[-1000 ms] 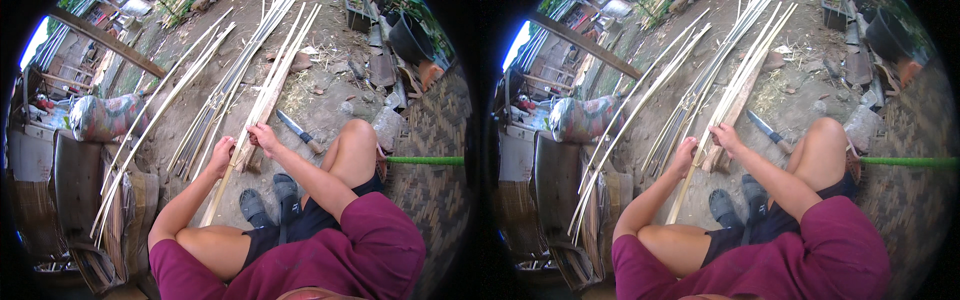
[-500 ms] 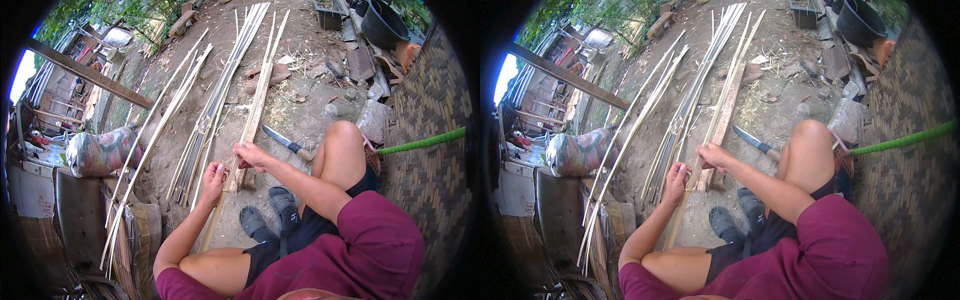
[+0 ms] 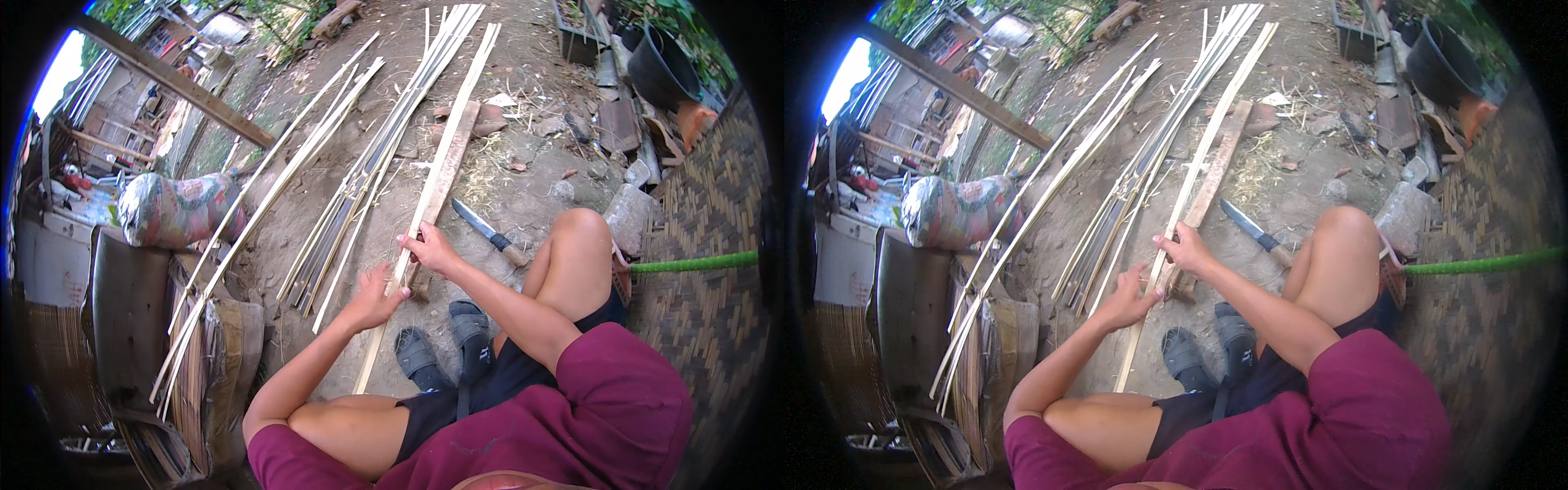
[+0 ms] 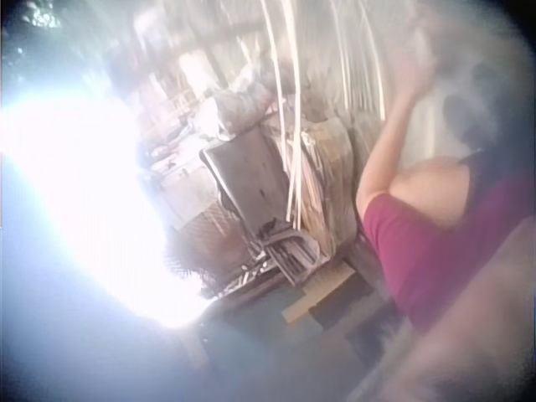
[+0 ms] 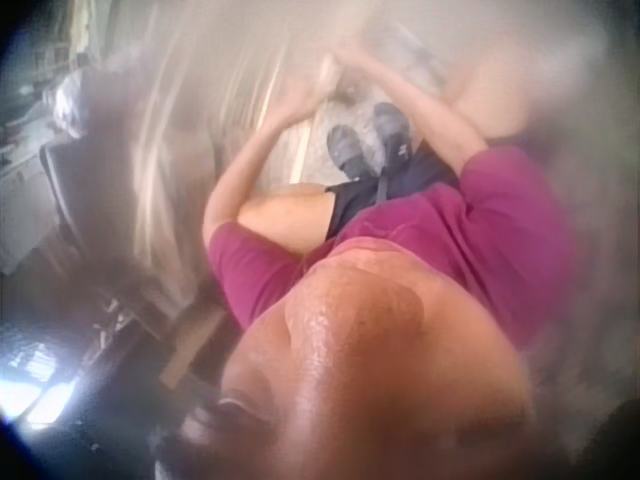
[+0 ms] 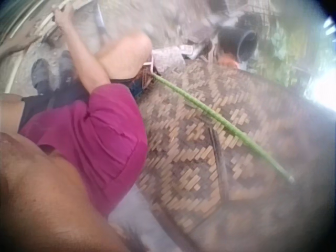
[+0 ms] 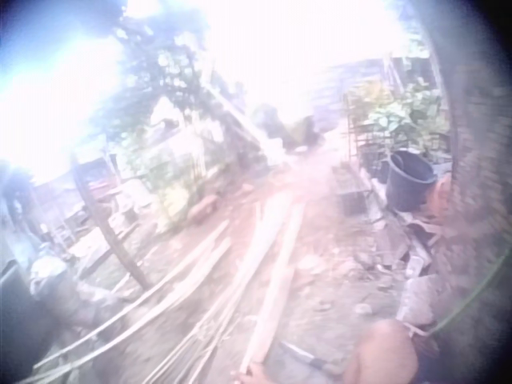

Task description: The person sits on the ground and uses a knife to split long bamboo strips into thinner pieces. The person repeatedly positions each strip on a wooden block and strikes it with the knife to separate the layers, then gathers the finished strips.

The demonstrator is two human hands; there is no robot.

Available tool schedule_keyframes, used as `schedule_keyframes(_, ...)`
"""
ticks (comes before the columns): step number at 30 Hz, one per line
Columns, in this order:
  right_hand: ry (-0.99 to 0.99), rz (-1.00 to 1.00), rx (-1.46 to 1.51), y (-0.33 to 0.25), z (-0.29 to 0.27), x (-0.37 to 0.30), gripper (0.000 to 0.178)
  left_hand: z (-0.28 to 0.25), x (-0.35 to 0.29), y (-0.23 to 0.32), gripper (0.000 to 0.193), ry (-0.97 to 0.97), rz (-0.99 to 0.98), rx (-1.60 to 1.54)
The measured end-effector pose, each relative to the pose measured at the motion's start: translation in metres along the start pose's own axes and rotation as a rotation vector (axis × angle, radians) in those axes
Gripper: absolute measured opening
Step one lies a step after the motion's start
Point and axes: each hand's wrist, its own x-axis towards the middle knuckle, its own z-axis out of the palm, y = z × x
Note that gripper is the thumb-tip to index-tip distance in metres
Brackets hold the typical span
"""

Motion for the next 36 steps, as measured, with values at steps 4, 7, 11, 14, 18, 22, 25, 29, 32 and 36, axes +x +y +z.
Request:
schedule_keyframes(4,-0.137,-0.09,-0.032,-0.009,0.023,-0.004,0.027,-0.007,-0.013,0.011,0.069,-0.368,-0.525,-0.67)
schedule_keyframes(7,-0.273,-0.092,0.069,-0.014,0.048,-0.015,0.031,-0.024,-0.038,-0.016,0.057,-0.422,-0.565,-0.968)
schedule_keyframes(11,-0.491,0.015,0.068,-0.025,0.077,-0.019,0.052,-0.081,-0.06,-0.038,0.027,-0.162,-0.51,-1.109)
schedule_keyframes(14,-0.59,0.015,0.026,-0.028,0.101,-0.037,0.057,-0.126,-0.08,-0.066,0.024,0.095,-0.583,-1.064)
schedule_keyframes(18,-0.56,0.014,-0.088,0.011,0.103,-0.035,0.057,-0.154,-0.091,-0.077,0.024,0.192,-0.699,-0.835)
schedule_keyframes(22,-0.524,-0.052,-0.199,0.018,0.101,-0.035,0.049,-0.143,-0.118,-0.142,0.027,0.281,-0.618,-0.306)
schedule_keyframes(25,-0.475,-0.04,-0.242,0.013,0.08,-0.028,0.047,-0.155,-0.115,-0.142,0.038,0.229,-0.76,-0.272)
schedule_keyframes(29,-0.42,-0.035,-0.282,0.01,0.073,-0.022,0.045,-0.185,-0.14,-0.171,0.041,0.597,-0.668,-0.274)
schedule_keyframes(32,-0.413,-0.016,-0.33,0.007,0.068,-0.023,0.044,-0.203,-0.151,-0.171,0.044,0.61,-0.565,0.026)
schedule_keyframes(36,-0.414,-0.021,-0.409,0.007,0.063,-0.022,0.043,-0.198,-0.157,-0.165,0.042,0.561,-0.519,0.381)
